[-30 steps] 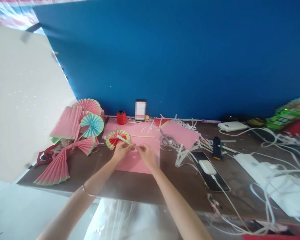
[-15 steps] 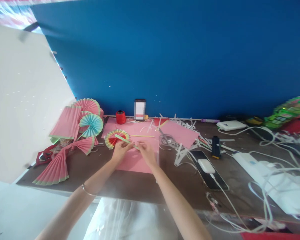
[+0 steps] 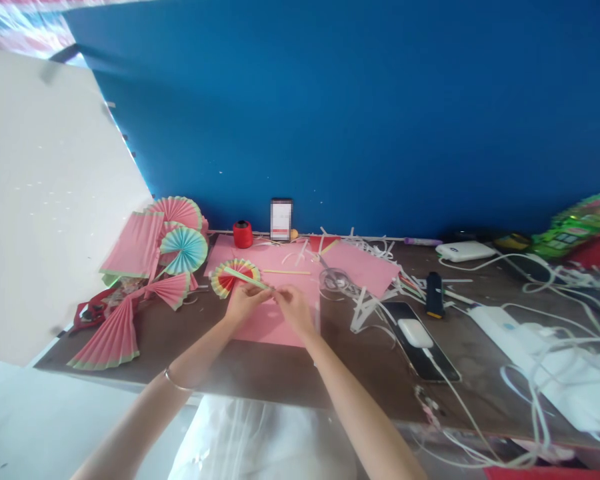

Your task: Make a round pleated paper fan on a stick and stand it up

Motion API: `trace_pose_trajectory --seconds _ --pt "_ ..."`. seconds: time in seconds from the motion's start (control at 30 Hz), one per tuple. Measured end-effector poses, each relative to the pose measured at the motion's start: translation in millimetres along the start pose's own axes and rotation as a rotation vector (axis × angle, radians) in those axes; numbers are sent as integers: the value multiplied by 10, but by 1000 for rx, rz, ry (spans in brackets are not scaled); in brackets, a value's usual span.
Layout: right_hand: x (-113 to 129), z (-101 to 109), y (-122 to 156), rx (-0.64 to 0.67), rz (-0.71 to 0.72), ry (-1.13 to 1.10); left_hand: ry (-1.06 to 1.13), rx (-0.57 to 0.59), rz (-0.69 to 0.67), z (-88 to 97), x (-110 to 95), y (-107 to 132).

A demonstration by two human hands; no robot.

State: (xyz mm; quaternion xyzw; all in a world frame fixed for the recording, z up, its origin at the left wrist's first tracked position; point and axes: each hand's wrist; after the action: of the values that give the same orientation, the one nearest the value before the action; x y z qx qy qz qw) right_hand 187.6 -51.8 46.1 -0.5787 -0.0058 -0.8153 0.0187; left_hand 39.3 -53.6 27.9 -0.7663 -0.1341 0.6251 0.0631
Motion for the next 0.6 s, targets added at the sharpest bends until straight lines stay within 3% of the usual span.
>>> trace_pose_trajectory --seconds 0.13,0.33,0.43,0.5,0.6 --pt "-5 -36 -16 57 -80 -109 -12 14 -29 -11 -30 26" --pt "-50 -99 -59 126 -285 -550 139 -45 -5 -33 18 20" --pt "-66 -85 -73 179 -348 -665 192 -82 21 -19 69 0" --pt "-64 -59 -70 188 -374 -648 185 -106 31 -3 86 -12" --pt "-38 -22 -44 214 -341 -425 174 -94 41 7 73 -15"
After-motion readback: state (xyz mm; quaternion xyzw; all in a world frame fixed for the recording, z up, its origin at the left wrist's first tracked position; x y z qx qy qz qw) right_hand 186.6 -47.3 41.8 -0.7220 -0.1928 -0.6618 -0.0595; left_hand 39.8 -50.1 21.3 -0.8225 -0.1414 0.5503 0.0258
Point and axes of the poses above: each hand's wrist, its own y-axis away from the middle knuckle, its own z-axis out of the back of the hand, x = y × z, and after that the axes turned 15 degrees about -z, right-handed
